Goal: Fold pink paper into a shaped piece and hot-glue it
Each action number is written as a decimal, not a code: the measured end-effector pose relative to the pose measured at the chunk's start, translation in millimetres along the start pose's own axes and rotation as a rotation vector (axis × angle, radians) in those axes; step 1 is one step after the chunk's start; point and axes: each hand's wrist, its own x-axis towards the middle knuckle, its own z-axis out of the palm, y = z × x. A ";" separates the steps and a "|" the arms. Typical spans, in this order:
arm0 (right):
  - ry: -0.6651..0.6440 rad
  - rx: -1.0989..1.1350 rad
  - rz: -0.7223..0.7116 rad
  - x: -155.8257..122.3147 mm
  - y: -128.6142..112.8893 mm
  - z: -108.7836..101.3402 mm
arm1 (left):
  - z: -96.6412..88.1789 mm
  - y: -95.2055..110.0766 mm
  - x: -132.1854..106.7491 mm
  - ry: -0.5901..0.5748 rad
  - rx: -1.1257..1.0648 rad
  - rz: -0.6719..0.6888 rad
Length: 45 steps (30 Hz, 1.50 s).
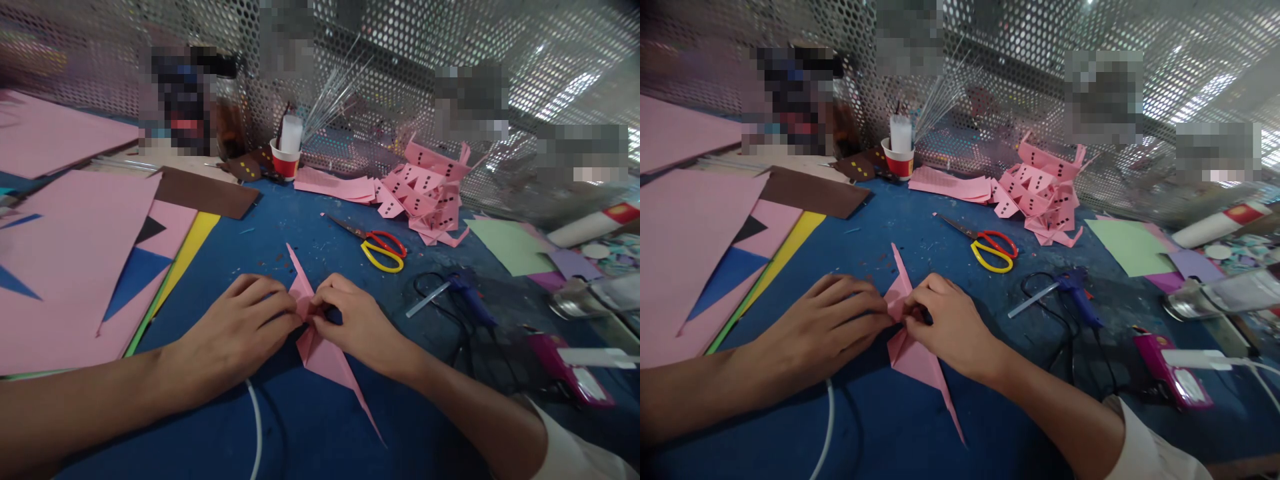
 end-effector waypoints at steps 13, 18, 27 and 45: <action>0.000 -0.018 -0.010 -0.5 0.1 -1.4 | -13.9 3.7 2.3 -0.031 0.145 0.165; 0.004 -0.017 -0.010 -0.4 0.3 -0.5 | -11.6 3.1 0.3 -0.058 0.146 0.157; 0.040 -0.077 -0.021 -1.3 -0.6 3.3 | -4.1 3.4 -1.7 -0.047 0.101 0.092; 0.078 -0.182 0.056 1.7 -6.4 13.2 | -4.1 4.4 -1.2 -0.072 0.115 0.105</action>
